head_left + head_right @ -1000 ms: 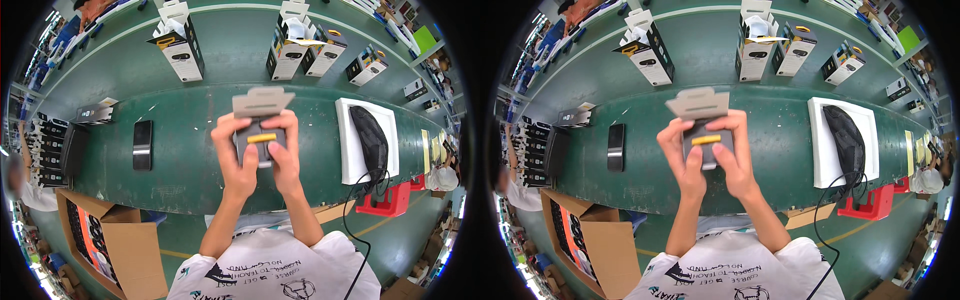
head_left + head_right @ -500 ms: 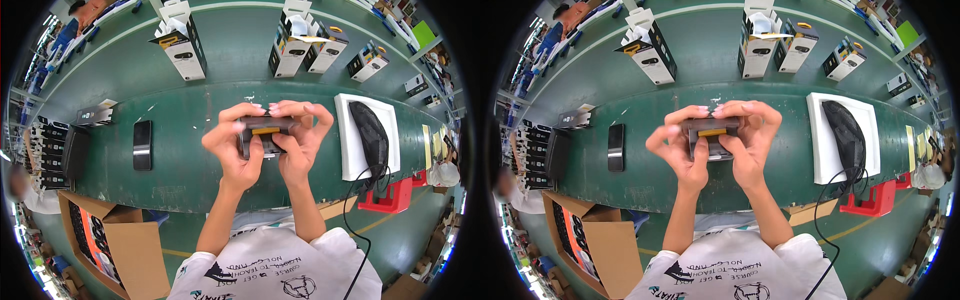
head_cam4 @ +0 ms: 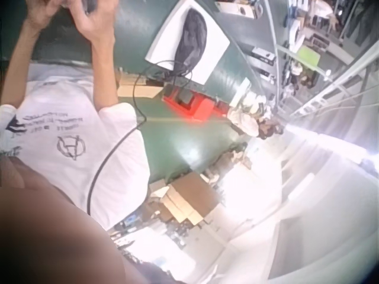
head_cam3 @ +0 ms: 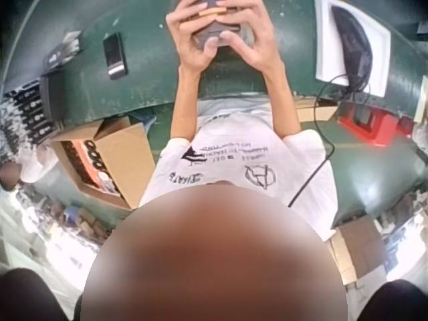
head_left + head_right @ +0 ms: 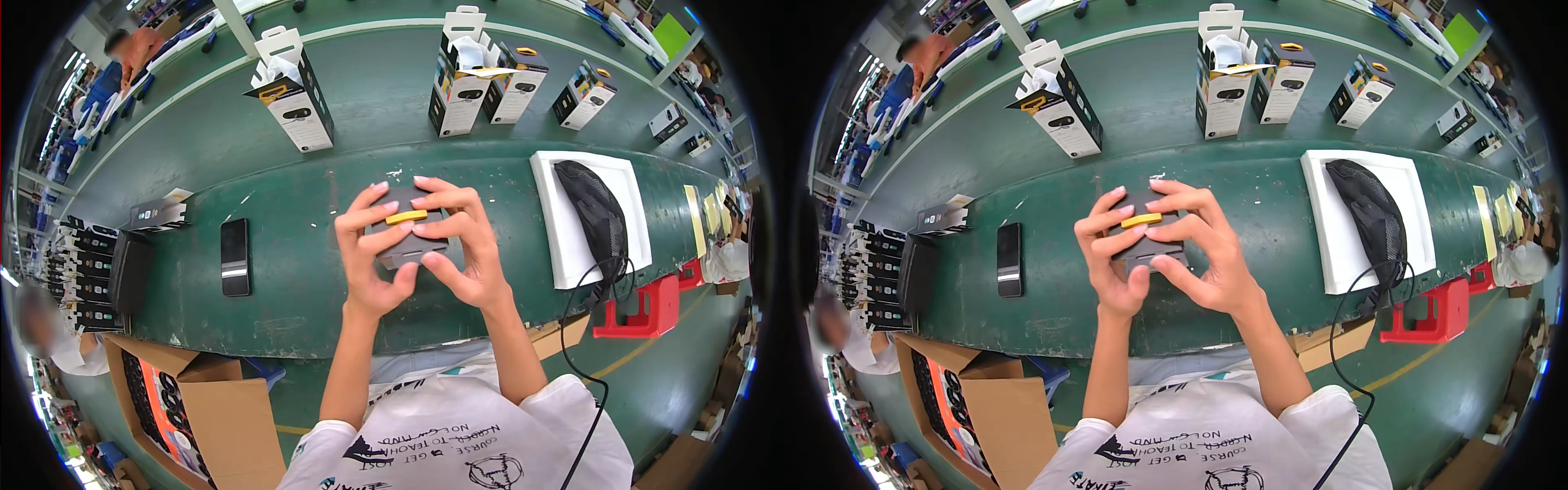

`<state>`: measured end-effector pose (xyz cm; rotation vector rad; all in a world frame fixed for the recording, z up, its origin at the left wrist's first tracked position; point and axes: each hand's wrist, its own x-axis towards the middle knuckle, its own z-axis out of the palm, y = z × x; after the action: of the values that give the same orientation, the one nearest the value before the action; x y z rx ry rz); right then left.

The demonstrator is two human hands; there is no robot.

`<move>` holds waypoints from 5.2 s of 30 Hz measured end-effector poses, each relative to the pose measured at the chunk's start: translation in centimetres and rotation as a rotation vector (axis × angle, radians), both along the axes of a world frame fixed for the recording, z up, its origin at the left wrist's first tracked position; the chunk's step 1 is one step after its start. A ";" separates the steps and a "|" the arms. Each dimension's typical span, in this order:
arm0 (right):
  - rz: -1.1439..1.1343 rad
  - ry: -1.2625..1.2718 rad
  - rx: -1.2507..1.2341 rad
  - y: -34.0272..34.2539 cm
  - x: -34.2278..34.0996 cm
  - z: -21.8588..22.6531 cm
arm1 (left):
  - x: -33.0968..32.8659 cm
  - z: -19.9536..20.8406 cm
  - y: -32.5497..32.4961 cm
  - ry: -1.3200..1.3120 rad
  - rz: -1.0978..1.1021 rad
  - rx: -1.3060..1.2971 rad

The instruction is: The recorder is assembling components into small boxes and then placing those boxes into larger shipping cartons on a factory assembly line.

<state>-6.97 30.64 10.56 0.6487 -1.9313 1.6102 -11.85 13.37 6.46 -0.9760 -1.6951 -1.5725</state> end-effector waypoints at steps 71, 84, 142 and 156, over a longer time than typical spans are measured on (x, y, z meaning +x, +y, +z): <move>-0.487 0.375 0.790 -5.0 -7.7 3.6 | -8.5 0.2 -2.2 -0.166 -0.035 0.078; -0.514 0.531 0.855 -5.2 -9.1 2.0 | -9.3 0.5 -2.7 -0.169 -0.019 0.074; -0.034 0.034 -0.049 -6.2 -11.0 -2.6 | -9.9 -1.8 -3.8 -0.163 -0.171 0.212; -0.187 0.123 -0.132 -7.4 -11.2 -3.8 | -9.9 -2.2 -3.2 -0.068 -0.091 0.200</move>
<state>-18.19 23.24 6.79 0.4870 -1.7266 1.5288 -21.75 10.18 4.31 -0.9178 -1.5218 -1.8143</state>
